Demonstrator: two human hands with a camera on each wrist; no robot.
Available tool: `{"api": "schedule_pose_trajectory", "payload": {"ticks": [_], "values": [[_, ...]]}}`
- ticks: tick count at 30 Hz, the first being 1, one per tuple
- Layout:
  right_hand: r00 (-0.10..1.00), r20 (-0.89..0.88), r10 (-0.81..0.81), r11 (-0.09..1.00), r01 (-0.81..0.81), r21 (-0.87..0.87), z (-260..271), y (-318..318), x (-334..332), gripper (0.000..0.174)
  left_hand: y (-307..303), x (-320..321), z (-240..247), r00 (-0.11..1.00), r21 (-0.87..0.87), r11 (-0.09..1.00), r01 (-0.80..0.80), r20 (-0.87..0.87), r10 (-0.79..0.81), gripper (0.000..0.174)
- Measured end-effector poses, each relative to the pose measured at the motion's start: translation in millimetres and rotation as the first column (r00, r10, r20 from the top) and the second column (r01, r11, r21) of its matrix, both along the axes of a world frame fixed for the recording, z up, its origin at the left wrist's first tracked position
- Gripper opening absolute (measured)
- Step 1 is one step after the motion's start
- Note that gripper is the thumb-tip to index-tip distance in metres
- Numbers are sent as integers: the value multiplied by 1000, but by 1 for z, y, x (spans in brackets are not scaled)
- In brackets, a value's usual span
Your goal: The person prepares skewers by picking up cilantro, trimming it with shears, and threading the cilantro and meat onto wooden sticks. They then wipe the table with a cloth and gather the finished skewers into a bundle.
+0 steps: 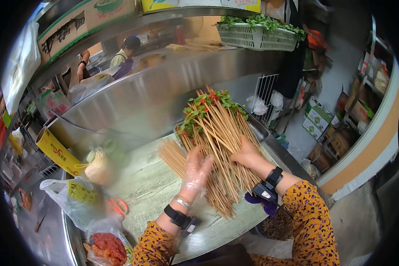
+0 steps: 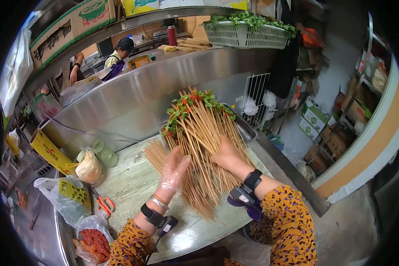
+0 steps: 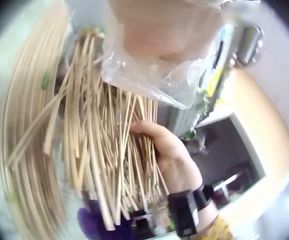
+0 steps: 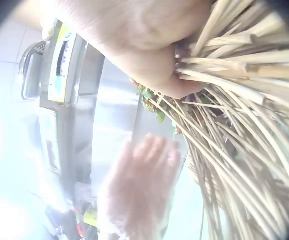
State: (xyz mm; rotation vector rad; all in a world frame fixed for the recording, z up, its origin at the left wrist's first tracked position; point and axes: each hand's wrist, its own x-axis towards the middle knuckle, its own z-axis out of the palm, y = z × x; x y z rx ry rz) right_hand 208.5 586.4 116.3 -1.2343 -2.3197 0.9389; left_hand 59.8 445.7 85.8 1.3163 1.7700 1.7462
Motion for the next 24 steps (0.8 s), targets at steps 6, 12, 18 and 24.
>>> {"api": "schedule_pose_trajectory", "payload": {"ticks": [6, 12, 18, 24], "values": [[935, -350, 54, 998, -59, -3, -8, 1, 20, 85, 8, 2, -36, 978, -48, 989, 142, 159, -133, 81], [866, -485, 125, 991, -134, 16, 22, -11, 31, 87, 4, 9, -3, 783, 108, 972, 210, 577, -233, 104], [899, -401, 177, 984, -150, 99, 28, -16, 29, 87, 12, 2, -2, 909, -64, 988, 140, 403, -103, 95], [922, -316, 224, 970, -178, 168, 29, -37, 26, 87, 9, 7, 7, 698, 371, 905, 207, 592, -402, 80]]}}
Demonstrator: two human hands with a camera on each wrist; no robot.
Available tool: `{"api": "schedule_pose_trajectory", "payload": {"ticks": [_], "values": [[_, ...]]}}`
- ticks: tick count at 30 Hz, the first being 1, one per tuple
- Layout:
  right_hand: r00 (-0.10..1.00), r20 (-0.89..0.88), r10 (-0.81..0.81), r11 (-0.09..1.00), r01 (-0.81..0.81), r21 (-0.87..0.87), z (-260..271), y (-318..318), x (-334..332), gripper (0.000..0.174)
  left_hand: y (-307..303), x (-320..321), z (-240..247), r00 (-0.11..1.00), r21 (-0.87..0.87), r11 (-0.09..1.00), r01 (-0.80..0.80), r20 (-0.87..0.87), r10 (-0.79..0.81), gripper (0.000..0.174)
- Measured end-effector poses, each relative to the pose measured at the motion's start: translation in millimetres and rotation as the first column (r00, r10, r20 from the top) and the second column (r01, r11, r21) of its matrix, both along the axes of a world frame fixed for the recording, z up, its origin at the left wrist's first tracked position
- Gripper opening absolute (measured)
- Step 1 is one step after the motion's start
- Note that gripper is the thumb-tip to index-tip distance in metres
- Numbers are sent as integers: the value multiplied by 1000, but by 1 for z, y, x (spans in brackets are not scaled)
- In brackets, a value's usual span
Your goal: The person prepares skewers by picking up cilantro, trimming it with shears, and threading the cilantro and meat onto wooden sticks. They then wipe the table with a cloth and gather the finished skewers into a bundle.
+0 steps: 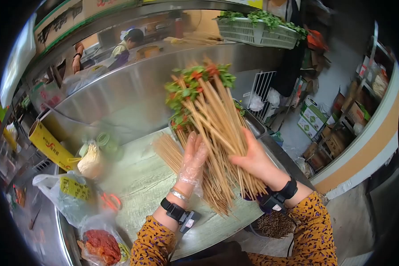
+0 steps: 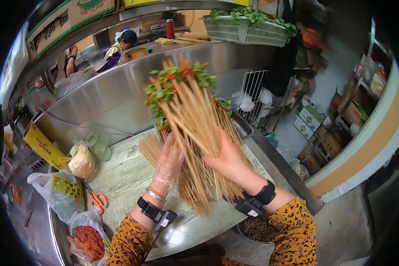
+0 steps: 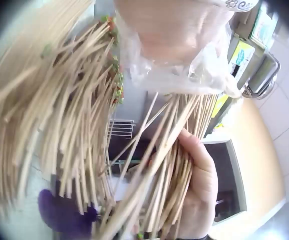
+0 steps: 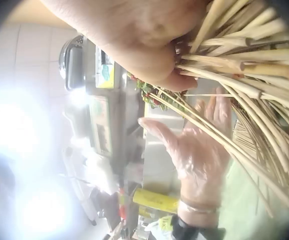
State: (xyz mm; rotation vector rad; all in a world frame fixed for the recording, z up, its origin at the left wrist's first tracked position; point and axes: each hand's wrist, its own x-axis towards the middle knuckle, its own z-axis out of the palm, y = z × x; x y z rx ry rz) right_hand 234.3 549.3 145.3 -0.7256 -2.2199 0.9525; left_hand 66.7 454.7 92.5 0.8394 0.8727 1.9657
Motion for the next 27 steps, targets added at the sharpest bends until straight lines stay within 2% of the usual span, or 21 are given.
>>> {"api": "schedule_pose_trajectory", "payload": {"ticks": [1, 2, 3, 4, 5, 7, 8, 11, 12, 15, 18, 21, 22, 25, 26, 27], "values": [[999, 43, -32, 999, 31, 27, 3, -8, -2, 87, 1, 2, 5, 995, -48, 997, 63, 80, -59, 82], [1000, 24, -10, 968, 4, 250, -2, -15, -5, 89, 0, 4, 9, 980, -93, 986, 141, 154, -126, 84], [985, 171, -31, 978, -5, 209, 8, -27, -10, 89, -1, 9, 13, 955, -140, 964, 226, 228, -191, 86], [949, 314, -41, 988, -9, 156, 25, -46, -14, 88, -3, 21, 16, 947, -8, 981, 191, 266, -182, 84], [891, 453, -30, 996, -14, 93, 34, -56, -16, 88, -8, 25, 17, 903, 45, 956, 288, 318, -287, 83], [934, 354, -44, 970, -45, 238, 11, -64, -20, 90, -16, 20, 18, 786, 170, 886, 431, 412, -461, 80], [952, 303, -38, 947, -62, 315, 0, -68, -24, 91, -19, 20, 15, 823, 143, 924, 354, 423, -381, 72], [940, 341, -9, 938, -110, 329, -13, -79, -31, 91, -26, 9, -2, 869, 96, 966, 242, 421, -260, 59], [928, 370, -30, 923, -116, 366, -12, -84, -30, 90, -28, 8, -2, 877, 70, 974, 217, 424, -226, 42], [926, 366, -91, 868, -107, 486, -15, -93, -28, 90, -34, 11, 0, 887, 10, 978, 209, 418, -194, 32], [909, 418, 1, 897, -185, 401, 5, -101, -16, 89, -35, 12, 3, 869, 61, 977, 203, 448, -209, 27], [950, 303, 72, 804, -235, 546, 5, -115, 9, 90, -38, -8, -8, 889, 68, 978, 198, 408, -208, 26], [948, 312, 70, 789, -244, 564, 11, -123, 19, 73, -43, -10, -3, 898, 46, 980, 192, 395, -194, 37], [925, 272, 265, 787, -371, 492, 34, -128, 50, 36, -49, -21, -6, 862, 218, 954, 206, 420, -282, 52], [913, 338, 227, 740, -388, 550, 40, -118, 54, 16, -53, -22, -5, 863, 181, 966, 187, 439, -249, 66], [943, 315, 107, 732, -289, 617, 43, -101, 55, 13, -55, -22, -5, 847, 213, 952, 220, 443, -294, 64]]}}
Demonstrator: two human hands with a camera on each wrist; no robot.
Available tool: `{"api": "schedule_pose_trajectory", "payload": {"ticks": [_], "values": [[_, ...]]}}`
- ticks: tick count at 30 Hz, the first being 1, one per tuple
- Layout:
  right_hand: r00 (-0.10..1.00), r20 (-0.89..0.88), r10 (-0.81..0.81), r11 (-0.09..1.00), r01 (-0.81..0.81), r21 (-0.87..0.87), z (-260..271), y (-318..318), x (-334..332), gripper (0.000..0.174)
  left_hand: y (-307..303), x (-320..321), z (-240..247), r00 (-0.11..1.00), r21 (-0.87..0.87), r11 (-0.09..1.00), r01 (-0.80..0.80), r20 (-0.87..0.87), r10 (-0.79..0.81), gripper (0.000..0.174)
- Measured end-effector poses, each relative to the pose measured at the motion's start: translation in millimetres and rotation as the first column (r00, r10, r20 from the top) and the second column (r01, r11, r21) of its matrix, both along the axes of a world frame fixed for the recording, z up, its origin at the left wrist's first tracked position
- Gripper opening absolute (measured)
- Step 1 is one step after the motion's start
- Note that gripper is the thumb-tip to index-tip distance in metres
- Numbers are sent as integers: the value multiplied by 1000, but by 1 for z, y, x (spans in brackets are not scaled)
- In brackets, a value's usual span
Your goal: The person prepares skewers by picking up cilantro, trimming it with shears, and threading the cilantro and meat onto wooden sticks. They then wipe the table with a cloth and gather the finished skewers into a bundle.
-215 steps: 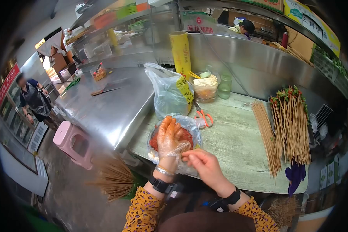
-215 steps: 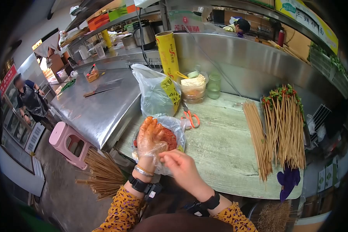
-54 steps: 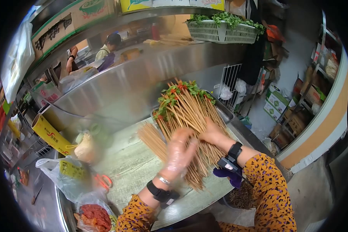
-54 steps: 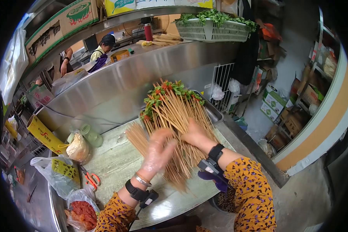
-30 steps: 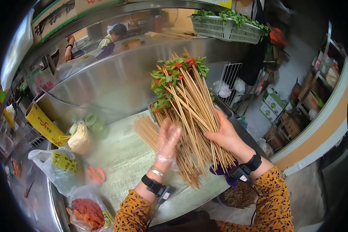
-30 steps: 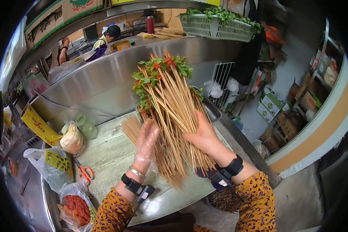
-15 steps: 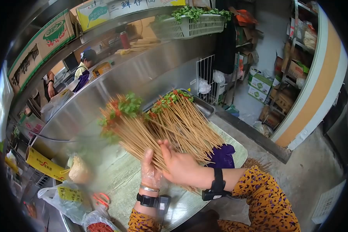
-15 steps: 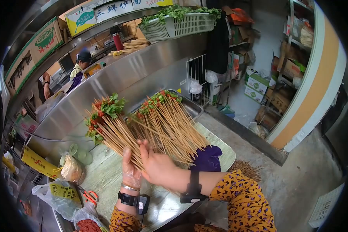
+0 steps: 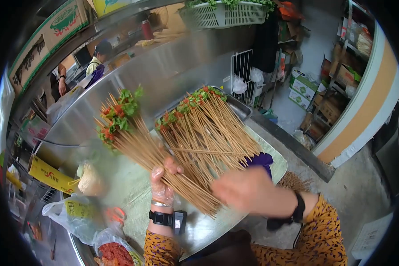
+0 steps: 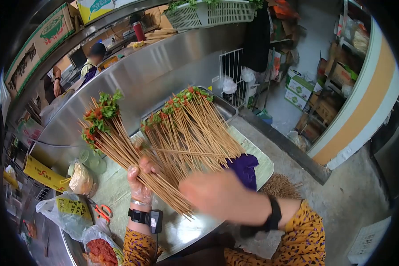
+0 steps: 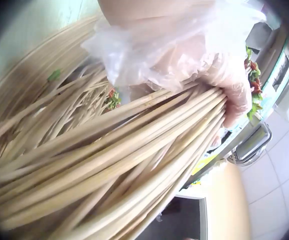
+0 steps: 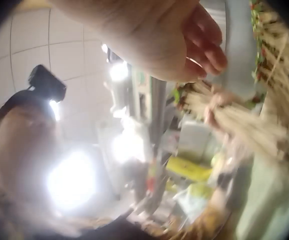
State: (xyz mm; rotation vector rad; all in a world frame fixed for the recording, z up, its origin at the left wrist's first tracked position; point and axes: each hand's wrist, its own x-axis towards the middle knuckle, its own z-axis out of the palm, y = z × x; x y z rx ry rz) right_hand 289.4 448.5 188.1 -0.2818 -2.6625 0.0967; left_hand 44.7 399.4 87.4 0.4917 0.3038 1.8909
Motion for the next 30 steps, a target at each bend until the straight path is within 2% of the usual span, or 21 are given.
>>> {"api": "schedule_pose_trajectory", "payload": {"ticks": [1, 2, 5, 6, 7, 8, 11, 13, 14, 17, 21, 22, 24, 25, 27, 28, 30], "values": [[982, -182, -46, 970, 0, -243, -9, 25, -6, 14, -2, 0, 0, 999, 32, 999, 39, 14, -39, 62], [984, -144, -105, 941, 51, -335, -14, 48, -14, 16, -3, 0, 1, 997, 71, 995, 75, 23, -77, 60], [990, -78, -117, 961, 93, -259, -43, 89, -46, 18, -4, -1, 0, 997, 23, 997, 68, -23, -68, 57], [993, 18, -115, 966, 117, -230, -62, 100, -58, 17, -4, -1, 0, 997, 9, 998, 60, -50, -59, 56], [987, 113, -116, 970, 137, -199, -83, 112, -69, 17, -6, 0, 3, 997, 15, 999, 46, -56, -46, 74], [971, 207, -116, 974, 152, -166, -94, 117, -78, 17, -7, 1, 3, 996, 7, 998, 68, -58, -68, 74], [924, 343, -171, 967, 224, -121, -94, 119, -88, 15, -9, -7, -9, 992, -50, 994, 94, -76, -97, 76], [955, 250, -160, 979, 186, -84, -109, 124, -88, 11, -11, -3, 7, 991, 1, 998, 63, -120, -62, 76], [958, 232, -169, 981, 187, -57, -103, 120, -88, 11, -13, -1, 14, 989, 24, 998, 60, -137, -56, 76], [997, -4, -80, 996, 80, 25, -63, 101, -79, 4, -16, -1, 30, 995, 93, 992, 82, -72, -75, 75], [988, -105, -112, 994, 110, -23, -40, 101, -72, 12, -18, -4, 32, 994, 161, 981, 113, -25, -111, 74], [986, -115, -119, 985, 103, -135, -37, 99, -69, 11, -17, -5, 34, 993, 187, 975, 118, -17, -117, 74], [982, -138, -131, 935, 77, -346, -28, 92, -64, 12, -20, -1, 37, 996, 180, 980, 89, -14, -88, 72], [970, -202, -137, 862, 16, -506, -28, 85, -63, 13, -22, -1, 38, 997, 168, 983, 77, -31, -72, 72], [934, -314, -170, 633, -141, -762, -36, 61, -65, 16, -23, 0, 39, 997, 154, 987, 49, -61, -40, 71], [920, -353, -171, 656, -161, -738, -34, 44, -65, 15, -25, 2, 42, 997, 126, 992, 21, -77, -11, 72], [860, -465, -208, 483, -323, -814, -35, 17, -73, 15, -27, 8, 50, 993, 71, 997, -38, -112, 46, 72]]}}
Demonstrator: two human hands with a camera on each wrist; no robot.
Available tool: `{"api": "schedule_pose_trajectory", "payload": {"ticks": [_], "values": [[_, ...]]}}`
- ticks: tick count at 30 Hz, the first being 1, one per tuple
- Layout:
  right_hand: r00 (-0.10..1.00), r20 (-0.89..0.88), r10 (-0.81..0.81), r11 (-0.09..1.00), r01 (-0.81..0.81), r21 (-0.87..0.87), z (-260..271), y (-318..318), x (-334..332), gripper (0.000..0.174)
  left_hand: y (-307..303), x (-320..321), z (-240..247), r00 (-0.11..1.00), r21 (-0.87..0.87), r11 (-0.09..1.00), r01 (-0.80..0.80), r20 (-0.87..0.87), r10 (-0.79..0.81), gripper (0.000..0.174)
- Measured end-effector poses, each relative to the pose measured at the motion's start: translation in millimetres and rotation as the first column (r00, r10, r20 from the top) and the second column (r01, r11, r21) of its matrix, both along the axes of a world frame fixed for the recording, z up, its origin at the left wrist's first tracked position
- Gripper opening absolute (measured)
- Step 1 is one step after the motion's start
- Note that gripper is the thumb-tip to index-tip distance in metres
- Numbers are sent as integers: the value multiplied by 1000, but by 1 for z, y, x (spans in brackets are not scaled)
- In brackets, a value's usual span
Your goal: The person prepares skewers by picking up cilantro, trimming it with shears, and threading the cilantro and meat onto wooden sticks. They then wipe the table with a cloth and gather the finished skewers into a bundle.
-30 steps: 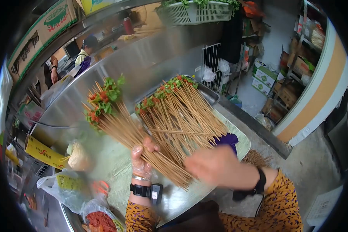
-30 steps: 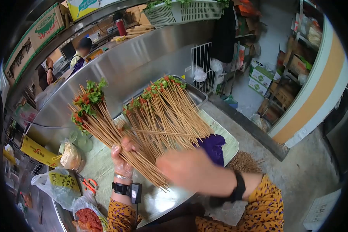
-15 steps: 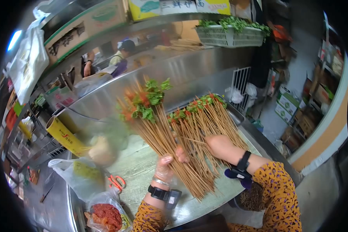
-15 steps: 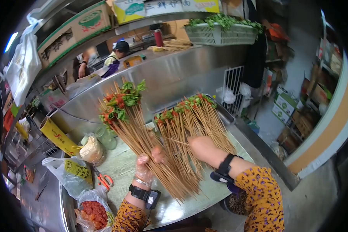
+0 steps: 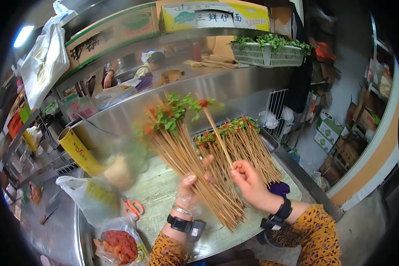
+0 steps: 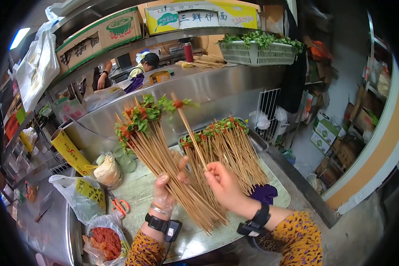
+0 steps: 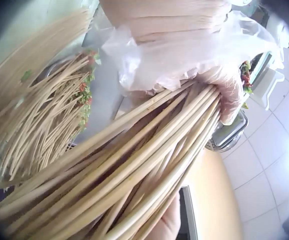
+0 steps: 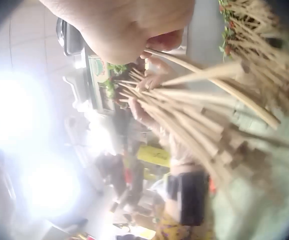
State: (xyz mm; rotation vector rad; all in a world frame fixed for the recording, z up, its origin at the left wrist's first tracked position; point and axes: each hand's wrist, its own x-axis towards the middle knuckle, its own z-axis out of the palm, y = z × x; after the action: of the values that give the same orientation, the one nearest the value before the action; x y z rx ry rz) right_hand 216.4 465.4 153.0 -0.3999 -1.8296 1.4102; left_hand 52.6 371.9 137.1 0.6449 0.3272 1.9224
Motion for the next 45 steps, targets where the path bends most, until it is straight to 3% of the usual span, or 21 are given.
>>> {"api": "schedule_pose_trajectory", "payload": {"ticks": [4, 5, 8, 10, 12, 14, 17, 21, 24, 25, 28, 30, 31, 34, 35, 37, 39, 40, 41, 42, 45], "values": [[999, -32, -10, 998, 12, 62, 6, -33, -16, 11, -15, 6, 6, 997, -62, 996, -56, -54, 53, 76], [1000, -16, -14, 994, 16, 108, 7, -41, -20, 10, -18, -8, -10, 993, -105, 992, 64, -96, -74, 72], [998, 46, -31, 969, 19, 246, -2, -59, -29, 10, -47, -4, 2, 981, -213, 975, -65, -194, 23, 70], [991, 103, -80, 918, 33, 394, -8, -69, -33, 11, -64, -3, 4, 964, -186, 970, -154, -245, 106, 62], [998, 65, -22, 908, -7, 419, -6, -83, -35, 15, -79, 0, 6, 945, -182, 959, -218, -283, 161, 60], [997, 40, 64, 923, -74, 378, -1, -99, -34, 22, -98, 1, 13, 930, -178, 948, -262, -308, 199, 53], [985, 63, 161, 877, -172, 449, -8, -116, -30, 49, -118, -8, 18, 894, -132, 935, -330, -363, 264, 45], [996, 93, -14, 808, -43, 588, -20, -148, -39, 88, -137, 4, 44, 758, 5, 843, -539, -433, 487, 33], [944, 312, 105, 964, -174, 202, -6, -163, -55, 84, -153, 11, 56, 245, 107, 607, -788, -849, 468, 23], [960, 226, 166, 955, -214, 207, -10, -164, -67, 80, -157, 14, 62, 173, 163, 586, -793, -863, 474, 20], [937, -8, 349, 921, -342, 188, -26, -165, -101, 66, -168, 14, 65, 104, 143, 495, -857, -893, 438, 21], [879, -92, 468, 883, -460, 94, -29, -170, -111, 55, -174, 13, 66, 86, 141, 514, -846, -916, 392, 26], [872, -181, 454, 886, -421, 194, -32, -171, -117, 46, -175, 9, 58, 89, 129, 525, -842, -925, 369, 28], [870, -28, 492, 834, -462, 301, -77, -158, -127, 46, -181, 0, 19, -19, 88, 497, -863, -990, 143, 30], [888, 85, 452, 769, -436, 468, -112, -149, -128, 46, -183, -3, -3, -80, 92, 478, -873, -996, 45, 31], [914, 209, 347, 774, -405, 486, -134, -158, -118, 45, -180, -18, -72, 36, 35, 439, -898, -988, 152, 57], [897, 227, 379, 896, -417, 152, -114, -170, -107, 38, -176, -20, -108, 146, -58, 414, -908, -972, 182, 71], [875, 206, 439, 897, -440, -43, -112, -171, -105, 32, -173, -19, -122, 188, -95, 409, -907, -963, 194, 73], [892, 162, 422, 904, -427, 1, -121, -173, -105, 32, -168, -26, -151, 180, -51, 428, -902, -947, 266, 71], [906, 117, 406, 910, -413, 44, -133, -172, -107, 32, -162, -26, -146, 153, -3, 420, -908, -934, 324, 62], [926, 26, 375, 907, -373, 196, -120, -168, -118, 35, -158, -5, -92, 81, 93, 362, -927, -896, 438, 33]]}}
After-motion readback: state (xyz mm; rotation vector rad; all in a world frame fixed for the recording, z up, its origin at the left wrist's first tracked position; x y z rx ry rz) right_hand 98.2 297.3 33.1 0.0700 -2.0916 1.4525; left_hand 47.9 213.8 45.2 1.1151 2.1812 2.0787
